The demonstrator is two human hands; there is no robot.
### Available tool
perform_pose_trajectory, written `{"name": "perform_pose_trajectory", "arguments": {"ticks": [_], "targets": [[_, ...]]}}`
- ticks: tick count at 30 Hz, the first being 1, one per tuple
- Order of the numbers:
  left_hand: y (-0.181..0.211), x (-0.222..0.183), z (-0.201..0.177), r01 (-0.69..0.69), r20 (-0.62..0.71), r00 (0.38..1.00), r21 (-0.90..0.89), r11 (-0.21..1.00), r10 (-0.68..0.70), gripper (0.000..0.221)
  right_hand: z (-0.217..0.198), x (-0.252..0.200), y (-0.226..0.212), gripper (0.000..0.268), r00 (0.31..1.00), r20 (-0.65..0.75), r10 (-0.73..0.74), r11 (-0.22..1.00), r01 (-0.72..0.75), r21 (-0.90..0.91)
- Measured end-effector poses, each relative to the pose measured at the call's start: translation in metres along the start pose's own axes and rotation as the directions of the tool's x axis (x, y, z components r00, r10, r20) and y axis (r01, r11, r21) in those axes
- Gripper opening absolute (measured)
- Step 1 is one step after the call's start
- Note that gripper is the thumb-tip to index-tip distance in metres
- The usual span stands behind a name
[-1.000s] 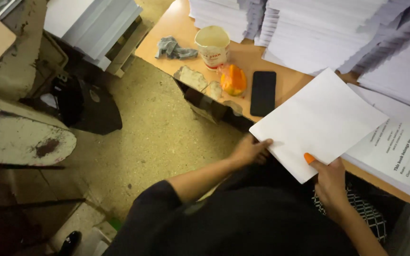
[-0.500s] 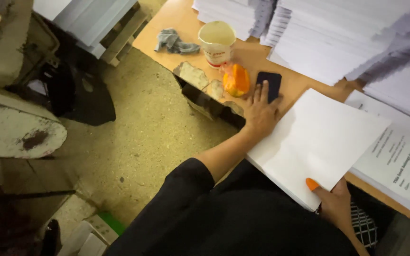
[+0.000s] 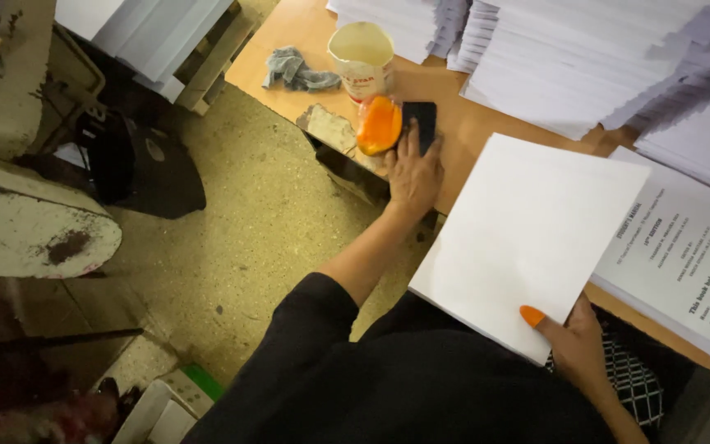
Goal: Aligning and feeding stacks of paper into a binding machine
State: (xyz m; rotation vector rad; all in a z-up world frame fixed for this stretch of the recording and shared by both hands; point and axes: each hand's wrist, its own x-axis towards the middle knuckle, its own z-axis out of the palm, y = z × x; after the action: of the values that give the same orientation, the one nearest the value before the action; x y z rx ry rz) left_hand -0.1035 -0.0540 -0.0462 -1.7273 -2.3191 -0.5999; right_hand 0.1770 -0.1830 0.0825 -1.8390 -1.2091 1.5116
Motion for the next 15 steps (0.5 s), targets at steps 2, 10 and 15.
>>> {"name": "perform_pose_trajectory", "arguments": {"ticks": [2, 10, 15], "targets": [[-0.003, -0.003, -0.016, -0.074, -0.045, 0.997, -0.168, 0.983, 0.068, 0.045, -0.003, 0.015, 0.009, 0.061, 0.999, 0.001, -0.049, 0.995, 0.048, -0.087], [-0.019, -0.085, -0.066, 0.383, 0.426, 0.903, -0.729, 0.568, -0.063, 0.039, 0.013, 0.050, 0.021, 0.073, 0.959, 0.100, -0.266, 0.947, 0.240, 0.215], [-0.039, -0.121, -0.040, 0.760, 0.805, 0.586, -0.504, 0.410, -0.096, 0.047, 0.029, 0.054, 0.032, 0.062, 0.968, 0.249, -0.008, 0.922, -0.090, 0.377]]}}
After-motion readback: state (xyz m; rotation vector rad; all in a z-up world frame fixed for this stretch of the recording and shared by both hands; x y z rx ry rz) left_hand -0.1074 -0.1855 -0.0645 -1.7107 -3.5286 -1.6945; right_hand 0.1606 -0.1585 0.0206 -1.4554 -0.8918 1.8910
